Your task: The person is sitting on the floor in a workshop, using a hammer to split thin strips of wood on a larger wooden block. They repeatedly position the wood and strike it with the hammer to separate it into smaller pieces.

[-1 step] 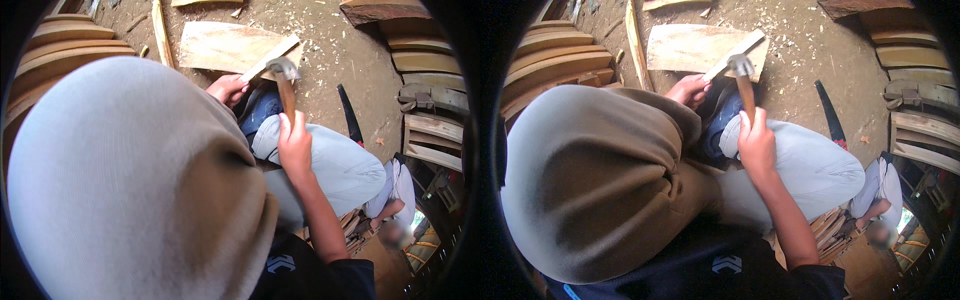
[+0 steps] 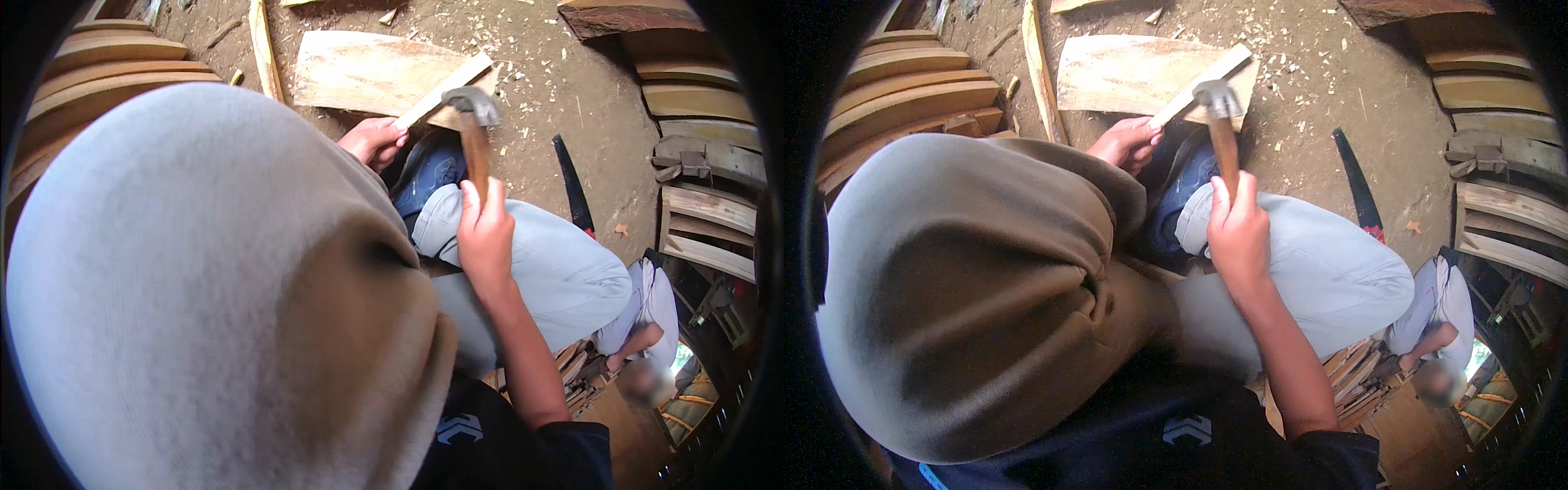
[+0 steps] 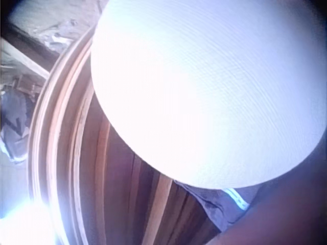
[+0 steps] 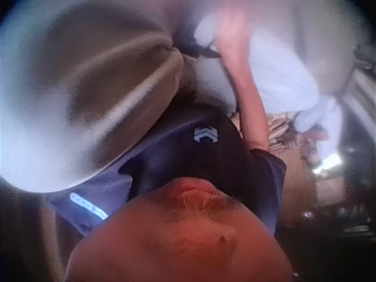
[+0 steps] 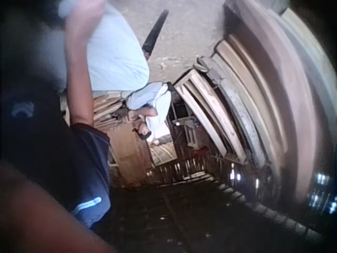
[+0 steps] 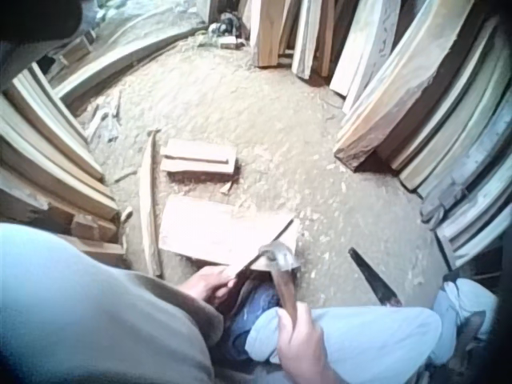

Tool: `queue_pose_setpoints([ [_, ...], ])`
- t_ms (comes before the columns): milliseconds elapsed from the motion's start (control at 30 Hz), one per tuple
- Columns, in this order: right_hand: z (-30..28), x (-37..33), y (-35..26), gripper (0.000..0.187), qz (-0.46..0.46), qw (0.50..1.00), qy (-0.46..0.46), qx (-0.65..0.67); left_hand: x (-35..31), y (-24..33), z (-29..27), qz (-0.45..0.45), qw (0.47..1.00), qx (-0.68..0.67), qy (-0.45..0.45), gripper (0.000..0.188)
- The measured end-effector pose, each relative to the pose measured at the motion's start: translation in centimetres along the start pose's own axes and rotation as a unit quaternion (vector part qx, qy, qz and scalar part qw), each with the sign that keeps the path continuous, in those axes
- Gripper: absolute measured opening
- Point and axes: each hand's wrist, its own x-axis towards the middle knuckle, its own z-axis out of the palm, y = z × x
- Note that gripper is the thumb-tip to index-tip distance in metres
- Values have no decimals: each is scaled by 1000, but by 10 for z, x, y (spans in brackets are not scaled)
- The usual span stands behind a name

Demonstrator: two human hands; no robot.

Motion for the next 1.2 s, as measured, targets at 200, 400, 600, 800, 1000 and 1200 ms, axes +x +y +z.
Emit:
queue_pose_setpoints([
  [200,7,2,13,23,35,999,-20,-22,-1,3,-1,23,999,42,-10,24],
  [400,-7,6,9,25,77,990,25,112,-9,16,4,25,995,75,-56,31],
  [600,-8,42,3,30,59,993,84,65,-11,13,-6,52,996,-36,-57,40],
  [800,27,54,15,48,-11,995,73,-61,-6,26,-8,76,977,-130,-150,44],
  [1000,10,72,-13,46,-167,968,172,-71,-4,30,-8,56,979,-92,-175,44],
  [1200,-17,106,-33,20,-367,914,105,-136,-10,34,10,-22,990,-44,-132,44],
])
